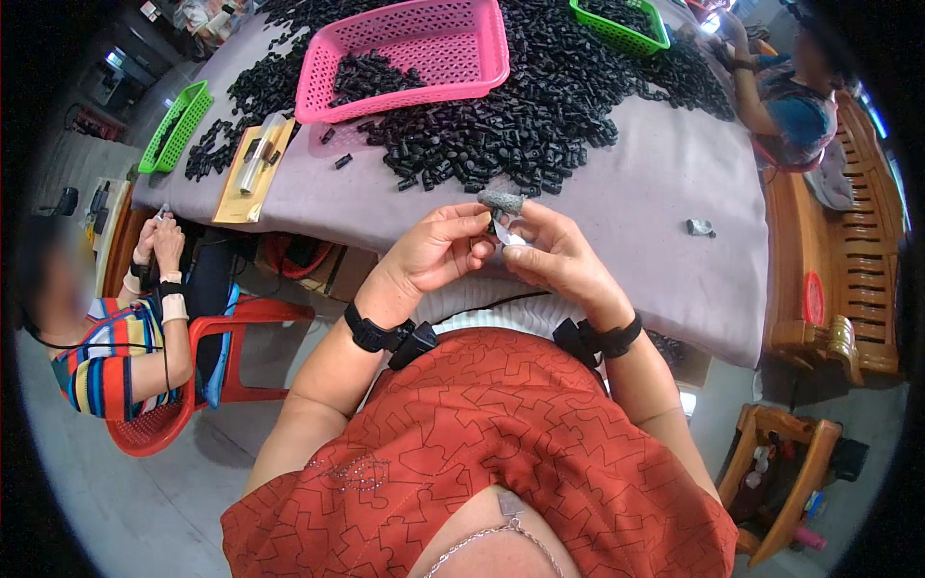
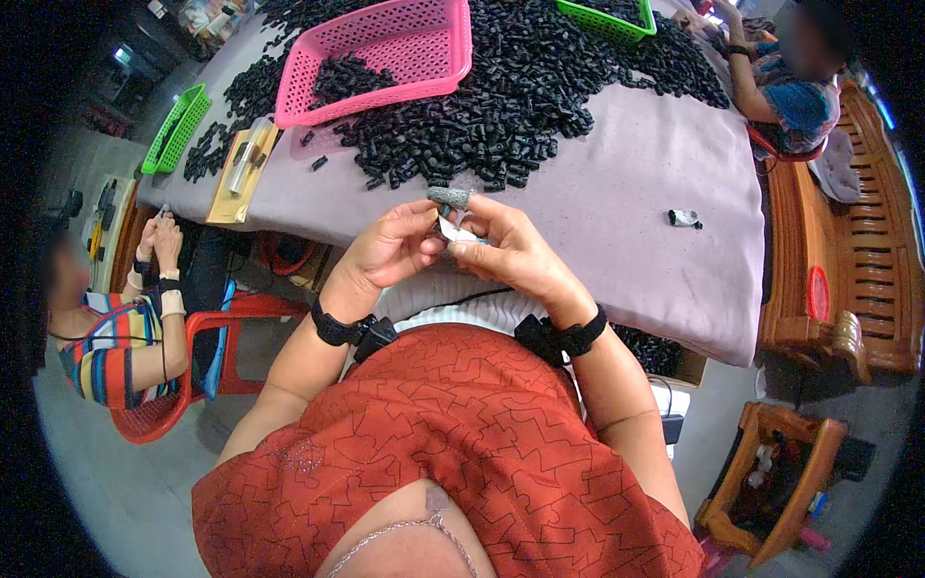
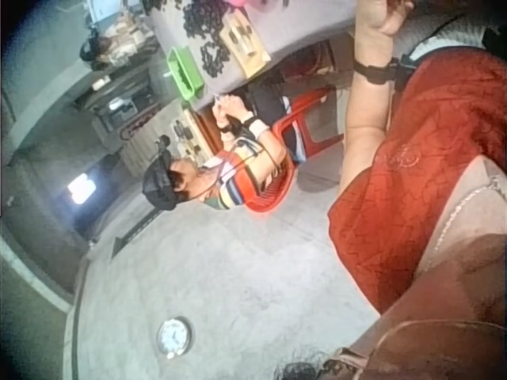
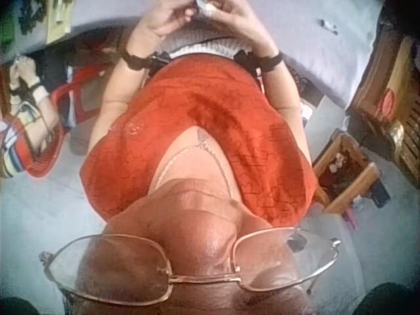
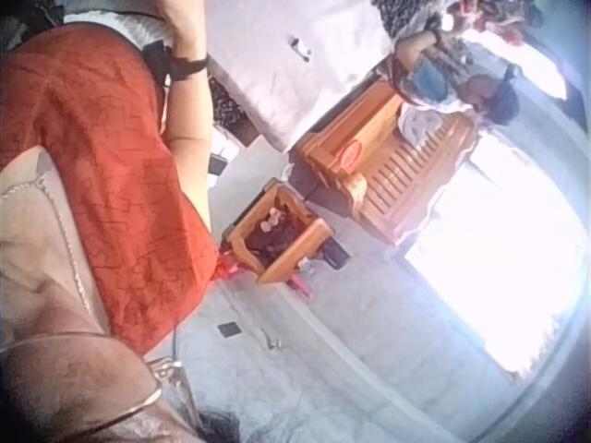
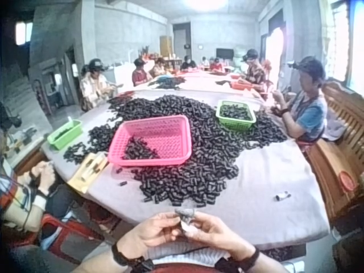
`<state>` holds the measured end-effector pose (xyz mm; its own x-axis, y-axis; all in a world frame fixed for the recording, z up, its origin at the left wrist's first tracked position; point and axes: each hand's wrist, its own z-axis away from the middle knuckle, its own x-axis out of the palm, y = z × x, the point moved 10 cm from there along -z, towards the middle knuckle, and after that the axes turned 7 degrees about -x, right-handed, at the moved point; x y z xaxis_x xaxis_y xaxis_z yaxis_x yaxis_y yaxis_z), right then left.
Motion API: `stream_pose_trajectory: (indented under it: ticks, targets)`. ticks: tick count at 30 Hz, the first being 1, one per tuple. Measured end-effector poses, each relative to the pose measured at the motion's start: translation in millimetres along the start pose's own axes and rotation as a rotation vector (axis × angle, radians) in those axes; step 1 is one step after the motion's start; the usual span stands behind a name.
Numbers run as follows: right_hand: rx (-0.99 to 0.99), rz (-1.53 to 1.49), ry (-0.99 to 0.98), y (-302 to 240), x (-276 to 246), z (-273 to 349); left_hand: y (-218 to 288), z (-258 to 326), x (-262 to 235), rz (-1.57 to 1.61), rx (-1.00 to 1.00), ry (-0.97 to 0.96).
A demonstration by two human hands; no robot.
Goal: Inspecting and sorting small black components on a work table.
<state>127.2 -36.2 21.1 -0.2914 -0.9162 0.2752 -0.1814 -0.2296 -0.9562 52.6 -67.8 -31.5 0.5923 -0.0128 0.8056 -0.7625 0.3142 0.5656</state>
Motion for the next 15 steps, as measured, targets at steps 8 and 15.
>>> stream_pose_trajectory:
  ticks: [8, 15]
  targets:
    - [0.033, 0.069, 0.055, 12.5, -14.5, -1.0, -5.0, -0.7, -1.7, 0.043, -0.035, -0.019]
    - [-0.022, 0.009, 0.095, 2.5, -13.7, -0.5, -0.6, 0.2, -3.2, 0.031, -0.004, 0.049]
